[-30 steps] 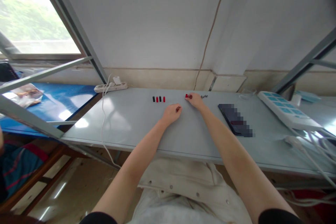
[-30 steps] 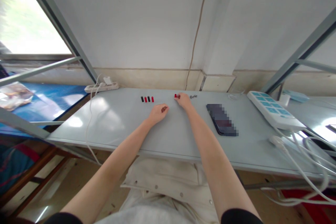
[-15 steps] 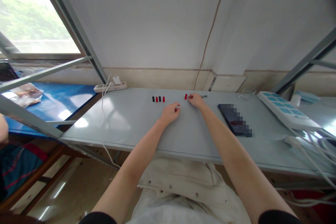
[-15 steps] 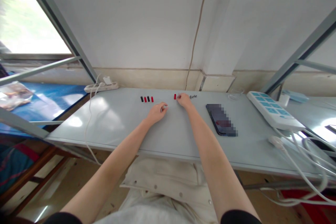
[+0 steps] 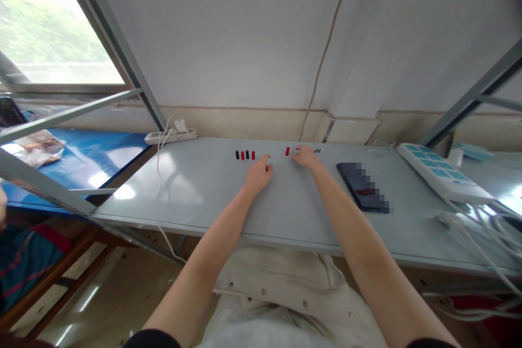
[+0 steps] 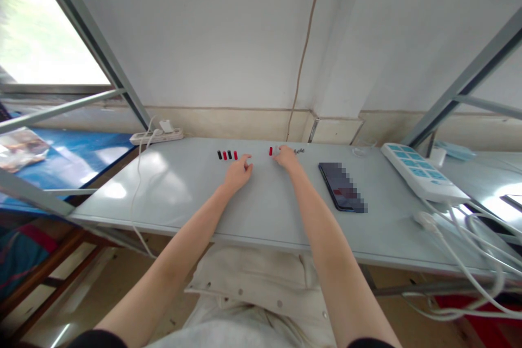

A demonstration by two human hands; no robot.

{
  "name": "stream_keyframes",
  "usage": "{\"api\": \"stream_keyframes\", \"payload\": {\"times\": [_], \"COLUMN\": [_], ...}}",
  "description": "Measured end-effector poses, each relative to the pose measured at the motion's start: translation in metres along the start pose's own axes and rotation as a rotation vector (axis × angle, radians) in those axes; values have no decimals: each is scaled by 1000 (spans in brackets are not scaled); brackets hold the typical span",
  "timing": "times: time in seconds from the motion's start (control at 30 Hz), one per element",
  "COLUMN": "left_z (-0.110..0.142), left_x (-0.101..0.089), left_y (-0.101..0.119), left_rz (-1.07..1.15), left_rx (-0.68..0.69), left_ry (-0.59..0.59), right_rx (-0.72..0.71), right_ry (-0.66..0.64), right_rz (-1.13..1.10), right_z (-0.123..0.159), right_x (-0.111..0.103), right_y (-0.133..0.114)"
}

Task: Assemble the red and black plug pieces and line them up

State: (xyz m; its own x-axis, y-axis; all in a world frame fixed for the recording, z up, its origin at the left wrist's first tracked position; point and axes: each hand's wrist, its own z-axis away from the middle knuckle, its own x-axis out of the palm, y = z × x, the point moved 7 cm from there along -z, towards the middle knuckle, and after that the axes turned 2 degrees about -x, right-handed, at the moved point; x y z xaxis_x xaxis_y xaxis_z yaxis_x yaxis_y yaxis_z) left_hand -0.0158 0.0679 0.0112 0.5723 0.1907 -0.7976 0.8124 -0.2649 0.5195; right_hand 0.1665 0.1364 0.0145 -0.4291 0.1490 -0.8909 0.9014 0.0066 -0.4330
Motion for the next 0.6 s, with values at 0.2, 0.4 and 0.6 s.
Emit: {"api": "stream_keyframes", "payload": {"times": [0.2,0.4,0.6], "left_z": [-4,-5,-12], "left_x": [-12,-11,-14], "left_y": [-18,-28,-32], "left_rz": [-31,-98,97], "left_rx": [-162,-203,-163], "left_ry": [79,107,207], "right_rx": [-37,-283,-320], "right_ry": [134,81,66], "right_rz": [-113,-199,-175], "right_z": [39,69,76], "right_x": [-16,4,11], "right_y": [-21,-50,-55]}}
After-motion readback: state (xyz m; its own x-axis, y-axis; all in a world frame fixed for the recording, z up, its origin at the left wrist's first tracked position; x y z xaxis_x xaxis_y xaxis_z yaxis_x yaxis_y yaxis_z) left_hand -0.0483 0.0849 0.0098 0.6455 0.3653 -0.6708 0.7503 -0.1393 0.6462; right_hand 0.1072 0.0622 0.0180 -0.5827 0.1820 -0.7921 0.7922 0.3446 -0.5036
